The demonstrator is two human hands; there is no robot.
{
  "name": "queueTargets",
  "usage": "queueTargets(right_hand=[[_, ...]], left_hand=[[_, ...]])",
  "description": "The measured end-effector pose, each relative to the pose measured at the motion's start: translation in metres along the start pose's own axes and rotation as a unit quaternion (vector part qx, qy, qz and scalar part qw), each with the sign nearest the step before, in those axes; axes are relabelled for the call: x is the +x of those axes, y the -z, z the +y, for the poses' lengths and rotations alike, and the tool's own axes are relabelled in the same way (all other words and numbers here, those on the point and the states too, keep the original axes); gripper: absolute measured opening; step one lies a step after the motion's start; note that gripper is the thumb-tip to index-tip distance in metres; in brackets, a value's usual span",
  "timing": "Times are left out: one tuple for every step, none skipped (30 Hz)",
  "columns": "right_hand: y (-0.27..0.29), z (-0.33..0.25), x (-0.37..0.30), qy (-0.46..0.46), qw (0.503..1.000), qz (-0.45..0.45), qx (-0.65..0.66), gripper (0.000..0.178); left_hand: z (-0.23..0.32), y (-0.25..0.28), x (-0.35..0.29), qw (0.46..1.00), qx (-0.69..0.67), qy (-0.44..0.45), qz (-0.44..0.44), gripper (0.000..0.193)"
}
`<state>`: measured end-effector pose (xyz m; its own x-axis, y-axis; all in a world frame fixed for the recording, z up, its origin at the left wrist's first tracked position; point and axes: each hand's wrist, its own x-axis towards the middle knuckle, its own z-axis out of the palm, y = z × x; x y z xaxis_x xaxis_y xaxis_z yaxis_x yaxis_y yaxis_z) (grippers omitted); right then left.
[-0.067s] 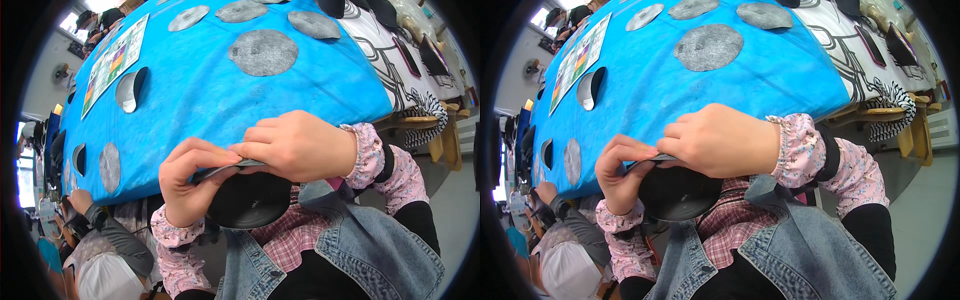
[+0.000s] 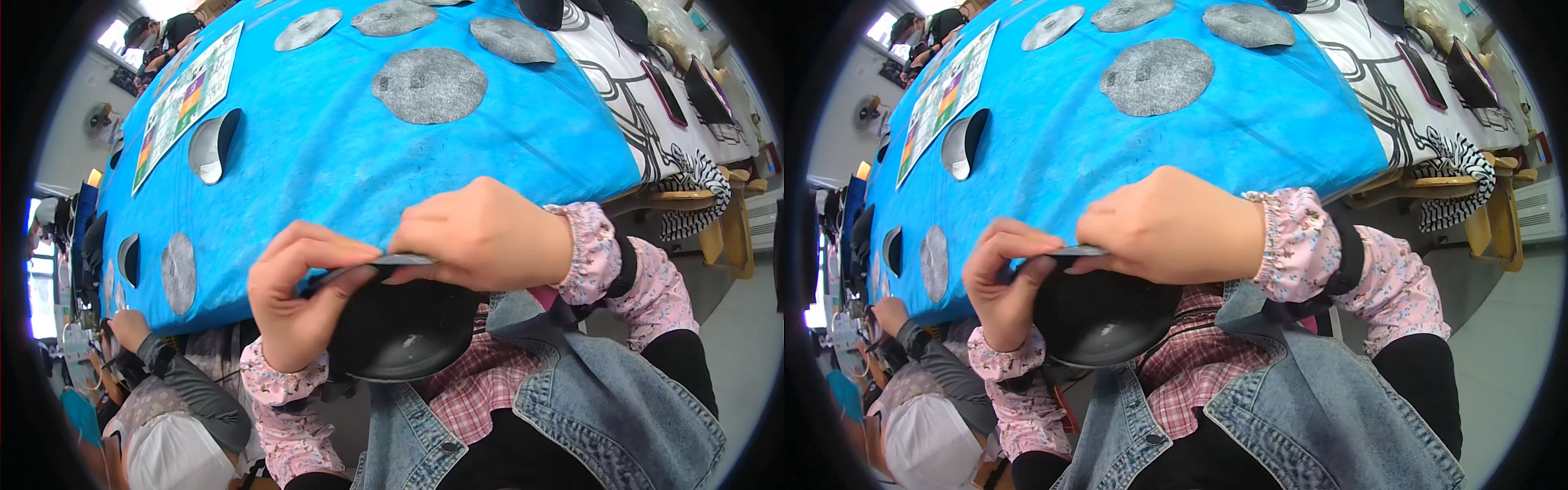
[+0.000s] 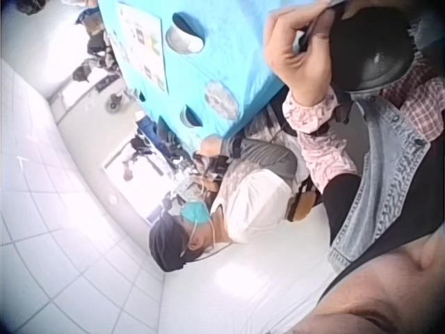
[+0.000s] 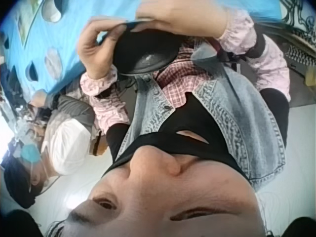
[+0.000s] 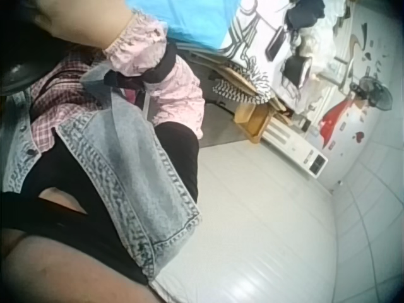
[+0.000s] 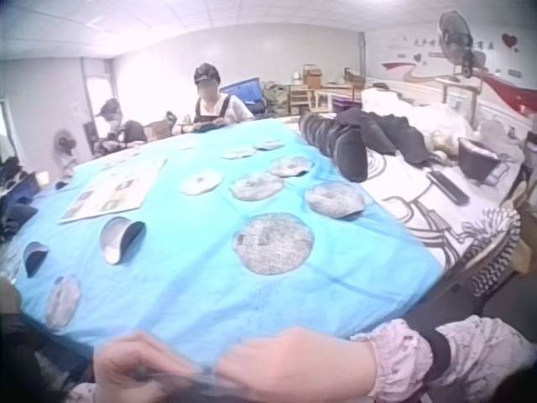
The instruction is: Picking up and inspecting various shoe components at a production table.
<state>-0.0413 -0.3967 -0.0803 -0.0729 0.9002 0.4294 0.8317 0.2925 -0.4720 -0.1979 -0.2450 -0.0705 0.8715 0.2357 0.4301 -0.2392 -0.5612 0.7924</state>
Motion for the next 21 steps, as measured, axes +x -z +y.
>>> queueTargets(right_hand=[[0.001, 0.003, -0.001, 0.001, 1.0, -0.001, 0.001, 0.015], [0.003, 0.009, -0.004, -0.013, 0.999, 0.015, 0.025, 0.011], [0.003, 0.013, -0.005, -0.028, 0.998, 0.031, 0.05, 0.01], [-0.001, 0.015, -0.006, -0.027, 0.998, 0.031, 0.05, 0.01], [-0.007, 0.016, -0.007, -0.014, 0.994, 0.079, 0.073, 0.019], [-0.01, 0.017, -0.008, -0.002, 0.987, 0.126, 0.096, 0.029], [-0.009, 0.018, -0.009, -0.003, 0.987, 0.126, 0.097, 0.029], [-0.005, 0.018, -0.008, -0.018, 0.986, 0.114, 0.122, 0.032], [-0.003, 0.017, -0.007, -0.033, 0.983, 0.101, 0.147, 0.037], [-0.002, 0.015, -0.006, -0.031, 0.983, 0.101, 0.148, 0.037], [0.0, 0.015, -0.007, -0.088, 0.963, 0.064, 0.245, 0.04], [0.001, 0.015, -0.007, -0.144, 0.93, 0.027, 0.338, 0.044], [0.0, 0.015, -0.008, -0.146, 0.93, 0.027, 0.337, 0.044], [-0.003, 0.014, -0.009, -0.16, 0.904, 0.034, 0.396, 0.046], [-0.006, 0.014, -0.008, -0.173, 0.874, 0.04, 0.453, 0.048], [-0.006, 0.011, -0.007, -0.172, 0.874, 0.039, 0.453, 0.048], [-0.006, 0.008, -0.004, -0.181, 0.86, 0.047, 0.474, 0.048], [-0.006, 0.006, -0.002, -0.19, 0.846, 0.056, 0.495, 0.047], [-0.008, 0.01, -0.002, -0.191, 0.846, 0.054, 0.495, 0.047], [-0.01, 0.017, -0.002, -0.134, 0.892, 0.037, 0.43, 0.041], [-0.009, 0.023, -0.001, -0.075, 0.929, 0.019, 0.361, 0.037]], left_hand=[[-0.003, 0.004, -0.003, 0.998, -0.018, 0.04, 0.037, 0.011], [-0.007, 0.008, -0.006, 0.991, -0.061, 0.089, 0.08, 0.006], [-0.012, 0.01, -0.006, 0.99, -0.084, 0.088, 0.065, 0.009], [-0.015, 0.011, -0.006, 0.989, -0.108, 0.086, 0.051, 0.012], [-0.014, 0.011, -0.008, 0.989, -0.107, 0.088, 0.051, 0.012], [-0.013, 0.011, -0.01, 0.975, -0.16, 0.142, 0.056, 0.013], [-0.013, 0.01, -0.012, 0.956, -0.212, 0.196, 0.061, 0.016], [-0.017, 0.01, -0.017, 0.956, -0.21, 0.196, 0.063, 0.016], [-0.026, 0.01, -0.023, 0.97, -0.175, 0.148, 0.075, 0.017], [-0.031, 0.011, -0.027, 0.981, -0.139, 0.1, 0.086, 0.019], [-0.023, 0.004, -0.023, 0.977, -0.142, 0.113, 0.109, 0.023], [-0.023, 0.001, -0.024, 0.977, -0.144, 0.112, 0.109, 0.023], [-0.023, -0.001, -0.025, 0.968, -0.175, 0.142, 0.107, 0.021], [-0.023, -0.003, -0.027, 0.958, -0.203, 0.173, 0.106, 0.02], [-0.022, -0.008, -0.028, 0.947, -0.221, 0.2, 0.122, 0.02], [-0.023, -0.008, -0.03, 0.947, -0.221, 0.2, 0.123, 0.02], [-0.025, -0.006, -0.032, 0.93, -0.271, 0.217, 0.122, 0.02], [-0.029, -0.004, -0.035, 0.91, -0.321, 0.234, 0.12, 0.022], [-0.033, -0.003, -0.041, 0.885, -0.33, 0.289, 0.158, 0.036], [-0.026, 0.004, -0.035, 0.805, -0.514, 0.291, 0.059, 0.053], [-0.028, 0.002, -0.031, 0.735, -0.58, 0.351, 0.005, 0.058]])
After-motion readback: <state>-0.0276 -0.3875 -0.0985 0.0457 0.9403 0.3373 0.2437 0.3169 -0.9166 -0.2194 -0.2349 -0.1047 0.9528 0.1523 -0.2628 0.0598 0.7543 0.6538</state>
